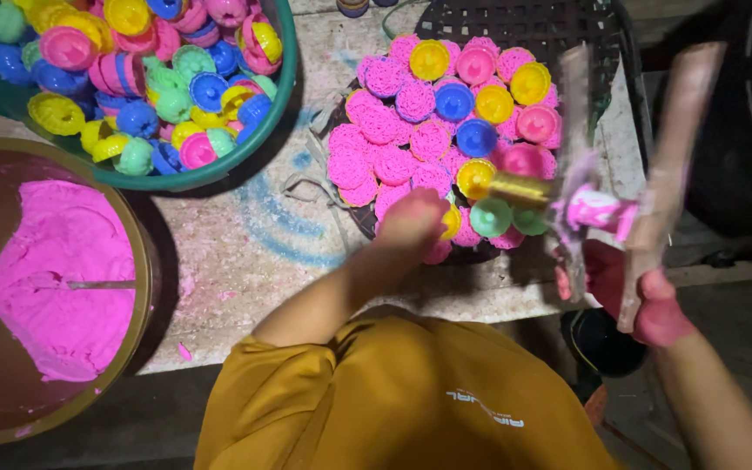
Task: The person fills colorful plastic molds with pink paste using a manual plunger tool. They repeatedly load the plunger, press paste into each mold cavity, and arrange the filled molds in a basket.
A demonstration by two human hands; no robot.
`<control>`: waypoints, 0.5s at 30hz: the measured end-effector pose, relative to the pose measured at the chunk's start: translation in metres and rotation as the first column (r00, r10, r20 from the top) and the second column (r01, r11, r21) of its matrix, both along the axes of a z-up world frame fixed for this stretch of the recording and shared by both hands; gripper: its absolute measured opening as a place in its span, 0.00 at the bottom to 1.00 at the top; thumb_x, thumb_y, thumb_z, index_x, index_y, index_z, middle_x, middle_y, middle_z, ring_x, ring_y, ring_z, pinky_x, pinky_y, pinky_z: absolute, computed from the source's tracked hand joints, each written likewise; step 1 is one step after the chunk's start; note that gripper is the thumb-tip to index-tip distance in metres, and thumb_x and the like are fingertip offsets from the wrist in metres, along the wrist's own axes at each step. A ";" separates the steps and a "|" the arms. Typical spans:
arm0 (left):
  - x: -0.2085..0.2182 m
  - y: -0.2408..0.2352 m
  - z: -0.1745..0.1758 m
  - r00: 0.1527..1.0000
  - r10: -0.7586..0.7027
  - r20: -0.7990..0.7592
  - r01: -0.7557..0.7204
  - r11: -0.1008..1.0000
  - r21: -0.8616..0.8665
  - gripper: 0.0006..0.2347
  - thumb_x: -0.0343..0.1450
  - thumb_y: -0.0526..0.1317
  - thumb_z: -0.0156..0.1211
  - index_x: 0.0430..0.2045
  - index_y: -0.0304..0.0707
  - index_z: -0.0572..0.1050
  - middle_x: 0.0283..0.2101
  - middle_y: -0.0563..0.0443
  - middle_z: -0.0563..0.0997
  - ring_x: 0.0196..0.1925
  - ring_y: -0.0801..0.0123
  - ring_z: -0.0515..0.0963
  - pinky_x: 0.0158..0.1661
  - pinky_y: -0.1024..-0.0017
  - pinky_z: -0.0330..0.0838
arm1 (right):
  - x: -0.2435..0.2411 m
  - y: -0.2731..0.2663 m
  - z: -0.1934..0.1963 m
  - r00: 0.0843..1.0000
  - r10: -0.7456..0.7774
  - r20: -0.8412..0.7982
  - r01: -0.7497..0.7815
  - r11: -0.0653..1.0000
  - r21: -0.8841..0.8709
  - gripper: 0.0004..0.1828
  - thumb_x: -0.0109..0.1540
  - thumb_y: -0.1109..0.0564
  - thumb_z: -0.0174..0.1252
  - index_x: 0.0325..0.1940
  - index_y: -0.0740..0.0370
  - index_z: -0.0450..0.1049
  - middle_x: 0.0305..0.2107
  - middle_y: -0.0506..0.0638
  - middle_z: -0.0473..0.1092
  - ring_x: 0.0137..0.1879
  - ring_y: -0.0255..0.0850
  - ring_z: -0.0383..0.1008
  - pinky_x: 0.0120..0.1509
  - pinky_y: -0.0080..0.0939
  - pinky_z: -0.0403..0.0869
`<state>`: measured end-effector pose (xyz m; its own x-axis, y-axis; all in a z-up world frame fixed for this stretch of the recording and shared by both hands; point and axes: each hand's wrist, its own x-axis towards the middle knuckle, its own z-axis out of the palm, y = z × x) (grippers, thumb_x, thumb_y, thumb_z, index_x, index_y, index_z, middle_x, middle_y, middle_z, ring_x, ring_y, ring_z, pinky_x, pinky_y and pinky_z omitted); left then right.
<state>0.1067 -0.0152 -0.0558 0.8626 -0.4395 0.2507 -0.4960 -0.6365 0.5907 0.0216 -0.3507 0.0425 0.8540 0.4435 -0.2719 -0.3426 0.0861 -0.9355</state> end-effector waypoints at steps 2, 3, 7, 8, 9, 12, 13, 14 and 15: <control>0.015 0.006 0.018 0.954 -0.132 -0.268 -0.039 0.834 -0.550 0.22 0.69 0.46 0.68 0.54 0.33 0.74 0.53 0.35 0.78 0.58 0.48 0.76 0.57 0.57 0.72 | 0.005 0.001 -0.001 0.996 0.074 -0.045 -0.075 0.997 -0.019 0.65 0.54 0.14 0.51 0.71 0.76 0.61 0.53 0.61 0.69 0.53 0.49 0.71 0.57 0.50 0.70; 0.025 0.009 0.030 0.825 -0.373 -0.425 -0.193 0.522 -0.831 0.24 0.74 0.48 0.62 0.62 0.32 0.69 0.57 0.34 0.77 0.62 0.49 0.76 0.62 0.57 0.72 | 0.008 0.002 -0.003 0.987 0.142 -0.076 -0.143 0.990 -0.010 0.64 0.56 0.14 0.49 0.72 0.74 0.60 0.52 0.61 0.69 0.53 0.49 0.71 0.57 0.50 0.70; 0.036 0.012 0.070 0.477 -0.862 0.173 -0.256 -0.325 -0.910 0.35 0.72 0.58 0.57 0.70 0.35 0.57 0.70 0.43 0.68 0.74 0.57 0.66 0.76 0.56 0.52 | 0.018 0.015 -0.014 0.792 0.441 -0.421 -0.392 0.897 0.201 0.51 0.62 0.21 0.41 0.65 0.71 0.62 0.49 0.66 0.73 0.55 0.53 0.75 0.62 0.54 0.73; 0.036 0.008 0.078 0.429 -0.864 0.263 -0.214 -0.380 -0.900 0.37 0.71 0.61 0.56 0.70 0.36 0.55 0.68 0.42 0.68 0.74 0.57 0.65 0.75 0.54 0.51 | 0.023 0.016 -0.010 0.777 0.458 -0.432 -0.408 0.889 0.208 0.50 0.63 0.22 0.40 0.66 0.70 0.62 0.48 0.66 0.73 0.53 0.53 0.76 0.61 0.54 0.73; 0.038 0.005 0.084 0.464 -0.836 0.292 -0.186 -0.414 -0.891 0.35 0.72 0.57 0.56 0.71 0.38 0.57 0.64 0.44 0.69 0.71 0.58 0.67 0.74 0.55 0.52 | 0.030 0.015 -0.003 0.762 0.476 -0.440 -0.426 0.879 0.213 0.49 0.63 0.22 0.38 0.67 0.69 0.63 0.47 0.66 0.73 0.52 0.53 0.76 0.61 0.53 0.73; 0.044 -0.008 0.083 0.560 -0.745 0.362 -0.164 -0.528 -0.833 0.25 0.74 0.49 0.54 0.66 0.40 0.63 0.51 0.49 0.72 0.61 0.60 0.70 0.71 0.58 0.57 | 0.060 0.005 0.025 0.761 0.287 -0.581 -0.449 0.880 -0.154 0.47 0.61 0.23 0.37 0.63 0.65 0.69 0.40 0.64 0.77 0.45 0.52 0.79 0.57 0.51 0.77; 0.049 -0.012 0.079 0.588 -0.717 0.375 -0.195 -0.576 -0.794 0.20 0.75 0.47 0.52 0.59 0.39 0.66 0.48 0.50 0.72 0.58 0.62 0.71 0.70 0.59 0.58 | 0.070 0.003 0.033 0.773 0.168 -0.612 -0.445 0.831 -0.334 0.47 0.60 0.23 0.37 0.61 0.63 0.71 0.37 0.63 0.78 0.42 0.52 0.81 0.55 0.51 0.78; 0.055 -0.015 0.073 0.616 -0.688 0.385 -0.225 -0.621 -0.751 0.14 0.76 0.45 0.51 0.52 0.37 0.69 0.44 0.50 0.72 0.55 0.63 0.72 0.69 0.60 0.60 | 0.077 0.001 0.040 0.769 0.137 -0.624 -0.476 0.774 -0.417 0.47 0.62 0.23 0.34 0.60 0.64 0.72 0.37 0.62 0.79 0.38 0.50 0.73 0.48 0.50 0.71; 0.061 -0.015 0.066 0.630 -0.668 0.396 -0.220 -0.642 -0.734 0.13 0.74 0.44 0.51 0.49 0.39 0.69 0.44 0.52 0.71 0.53 0.64 0.72 0.68 0.60 0.60 | 0.085 0.002 0.045 0.769 0.107 -0.630 -0.504 0.707 -0.496 0.47 0.64 0.23 0.31 0.58 0.64 0.74 0.36 0.60 0.80 0.34 0.48 0.66 0.41 0.50 0.63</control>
<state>0.1678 -0.0299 0.0104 0.8269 -0.2001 0.5256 0.2677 0.9619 -0.0551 0.1065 -0.3490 0.0876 0.3268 0.2143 -0.9205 -0.6740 -0.6298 -0.3860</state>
